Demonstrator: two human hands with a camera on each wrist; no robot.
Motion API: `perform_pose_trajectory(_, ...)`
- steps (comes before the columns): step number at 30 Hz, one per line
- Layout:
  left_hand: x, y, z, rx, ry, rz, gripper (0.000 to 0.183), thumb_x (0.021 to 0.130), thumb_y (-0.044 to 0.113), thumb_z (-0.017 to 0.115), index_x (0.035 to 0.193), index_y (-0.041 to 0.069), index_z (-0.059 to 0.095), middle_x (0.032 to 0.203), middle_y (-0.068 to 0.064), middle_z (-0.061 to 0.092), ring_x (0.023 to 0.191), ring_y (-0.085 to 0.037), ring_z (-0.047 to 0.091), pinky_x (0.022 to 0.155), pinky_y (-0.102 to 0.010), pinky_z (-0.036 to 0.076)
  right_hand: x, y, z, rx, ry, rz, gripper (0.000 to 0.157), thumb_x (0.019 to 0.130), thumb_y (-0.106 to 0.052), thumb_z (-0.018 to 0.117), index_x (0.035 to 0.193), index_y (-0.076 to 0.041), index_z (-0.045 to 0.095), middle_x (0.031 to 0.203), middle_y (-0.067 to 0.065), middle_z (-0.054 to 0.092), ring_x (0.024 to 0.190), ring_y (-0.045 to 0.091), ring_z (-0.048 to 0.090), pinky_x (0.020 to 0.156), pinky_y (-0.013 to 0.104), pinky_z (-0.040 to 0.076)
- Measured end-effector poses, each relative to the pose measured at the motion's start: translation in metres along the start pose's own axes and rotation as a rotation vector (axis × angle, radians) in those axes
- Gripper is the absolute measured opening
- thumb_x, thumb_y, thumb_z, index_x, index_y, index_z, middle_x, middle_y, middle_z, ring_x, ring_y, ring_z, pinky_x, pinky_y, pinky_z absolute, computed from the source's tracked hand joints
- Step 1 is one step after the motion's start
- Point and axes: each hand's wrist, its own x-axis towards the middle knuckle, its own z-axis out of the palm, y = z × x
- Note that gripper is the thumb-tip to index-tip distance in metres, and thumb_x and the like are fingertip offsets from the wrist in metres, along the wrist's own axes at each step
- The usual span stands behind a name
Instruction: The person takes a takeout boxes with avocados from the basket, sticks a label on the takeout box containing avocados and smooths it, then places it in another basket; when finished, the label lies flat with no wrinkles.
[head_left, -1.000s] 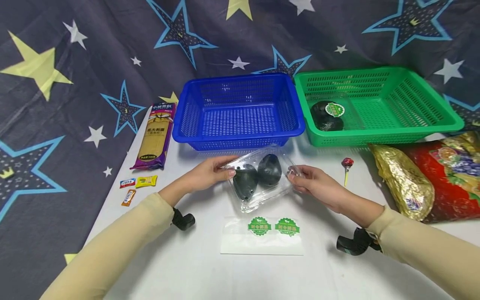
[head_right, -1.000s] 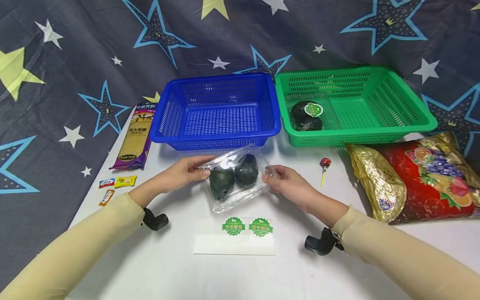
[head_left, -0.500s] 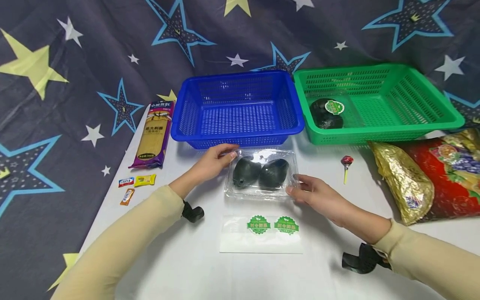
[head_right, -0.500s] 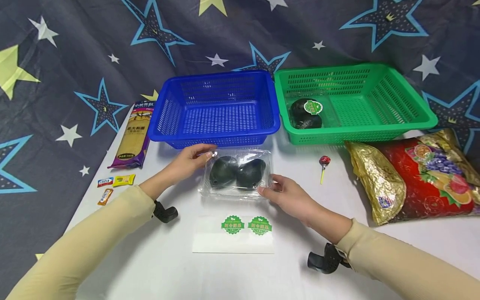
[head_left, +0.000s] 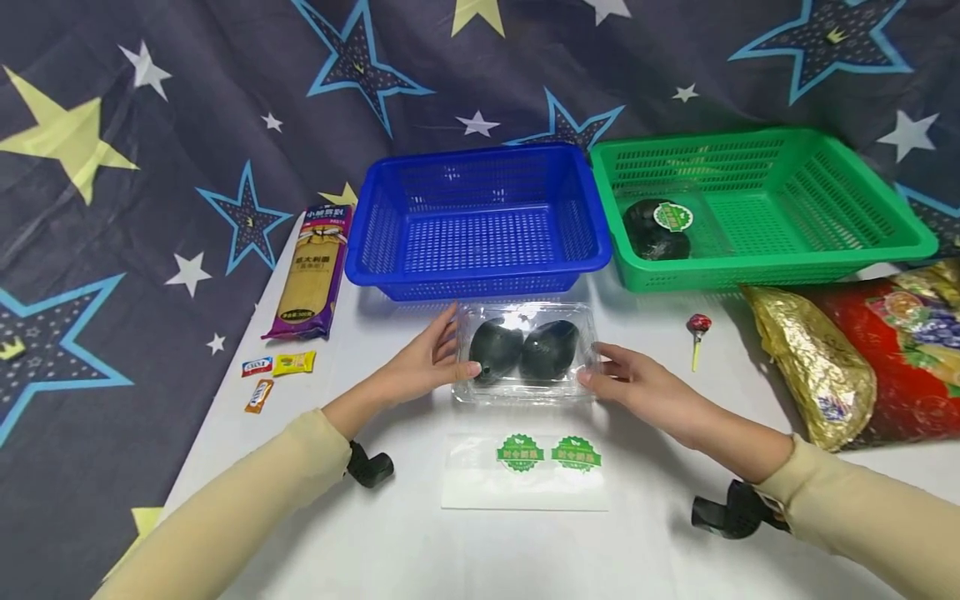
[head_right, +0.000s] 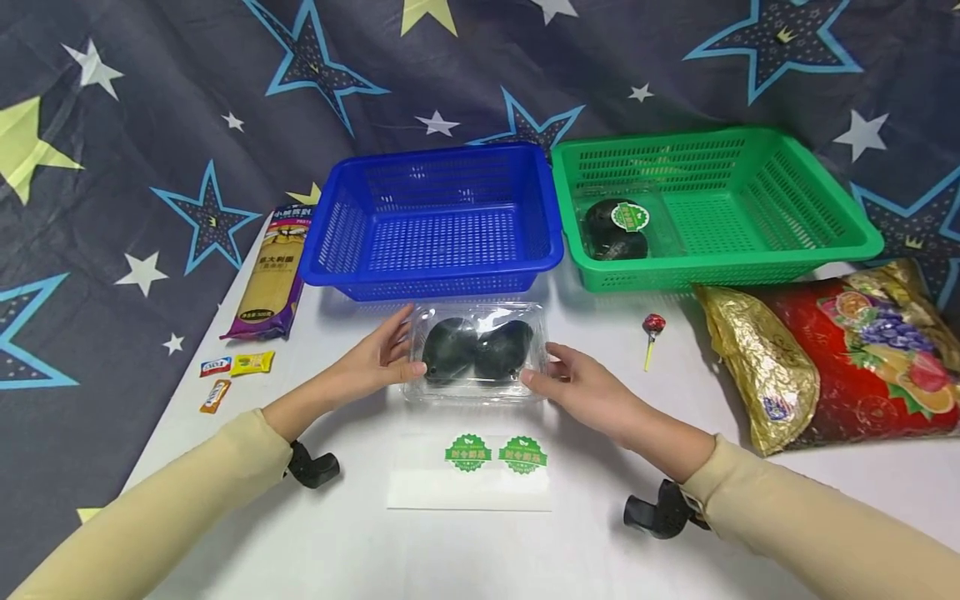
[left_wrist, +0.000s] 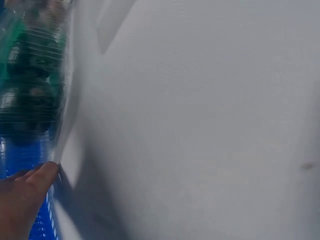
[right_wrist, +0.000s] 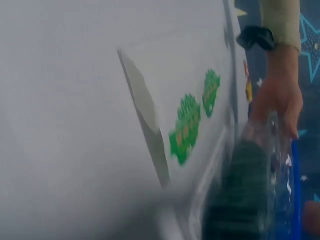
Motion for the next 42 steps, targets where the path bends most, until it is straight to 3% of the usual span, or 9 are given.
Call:
perform_pose_trajectory(7, -0.003, -0.006, 0.003, -0.029, 0.006, 0.011, 0.099, 0.088, 0.032, 0.070, 0.154, 0.016, -0.001, 0.159, -0.011, 0.011, 0.143, -0.028, 0.021, 0.112, -0.036, 0.026, 0.013, 0.005, -0.008, 0.071, -0.006, -0.137, 0.090, 0.094, -0.035, 0.059, 0.154, -0.011, -0.003, 0.153, 0.027, 0.020, 0.138, 0.043, 0.024, 0.107, 0.060, 0.026)
perform_pose_trajectory(14, -0.008, -0.007, 0.008, -0.026, 0.056, -0.029, 0.098, 0.087, 0.035, 0.070, 0.154, 0.020, -0.001, 0.158, -0.007, 0.014, 0.142, -0.025, 0.022, 0.111, -0.031, 0.027, 0.023, 0.010, -0.011, 0.122, -0.033, -0.186, 0.088, 0.095, -0.029, 0.060, 0.154, -0.012, -0.003, 0.154, 0.027, 0.017, 0.138, 0.042, 0.027, 0.106, 0.056, 0.030)
perform_pose_trajectory(18, -0.008, -0.006, 0.008, -0.017, 0.061, -0.035, 0.098, 0.088, 0.035, 0.069, 0.154, 0.019, -0.001, 0.158, -0.008, 0.014, 0.142, -0.026, 0.022, 0.111, -0.032, 0.027, 0.024, 0.010, -0.010, 0.156, -0.049, -0.193, 0.087, 0.095, -0.026, 0.059, 0.154, -0.011, -0.003, 0.153, 0.028, 0.018, 0.136, 0.042, 0.030, 0.104, 0.053, 0.035)
perform_pose_trajectory(24, -0.008, -0.004, 0.008, -0.015, 0.055, -0.041, 0.099, 0.087, 0.035, 0.070, 0.154, 0.018, -0.001, 0.159, -0.007, 0.015, 0.142, -0.025, 0.022, 0.111, -0.031, 0.027, 0.024, 0.010, -0.010, 0.178, -0.052, -0.190, 0.087, 0.095, -0.025, 0.059, 0.154, -0.011, -0.004, 0.153, 0.028, 0.016, 0.139, 0.042, 0.025, 0.105, 0.053, 0.034)
perform_pose_trajectory(32, -0.008, -0.003, 0.007, -0.034, 0.048, -0.046, 0.100, 0.086, 0.037, 0.070, 0.154, 0.018, 0.000, 0.158, -0.011, 0.014, 0.142, -0.026, 0.022, 0.112, -0.032, 0.027, 0.024, 0.010, -0.010, 0.187, -0.059, -0.201, 0.088, 0.095, -0.024, 0.059, 0.153, -0.011, -0.005, 0.153, 0.028, 0.016, 0.131, 0.041, 0.040, 0.106, 0.053, 0.031)
perform_pose_trajectory(42, -0.008, -0.004, 0.007, -0.017, 0.047, -0.038, 0.100, 0.086, 0.037, 0.070, 0.154, 0.017, 0.000, 0.158, -0.012, 0.014, 0.142, -0.028, 0.022, 0.112, -0.034, 0.027, 0.023, 0.009, -0.009, 0.174, -0.052, -0.199, 0.088, 0.095, -0.025, 0.059, 0.154, -0.011, -0.004, 0.153, 0.029, 0.015, 0.133, 0.042, 0.035, 0.106, 0.054, 0.031)
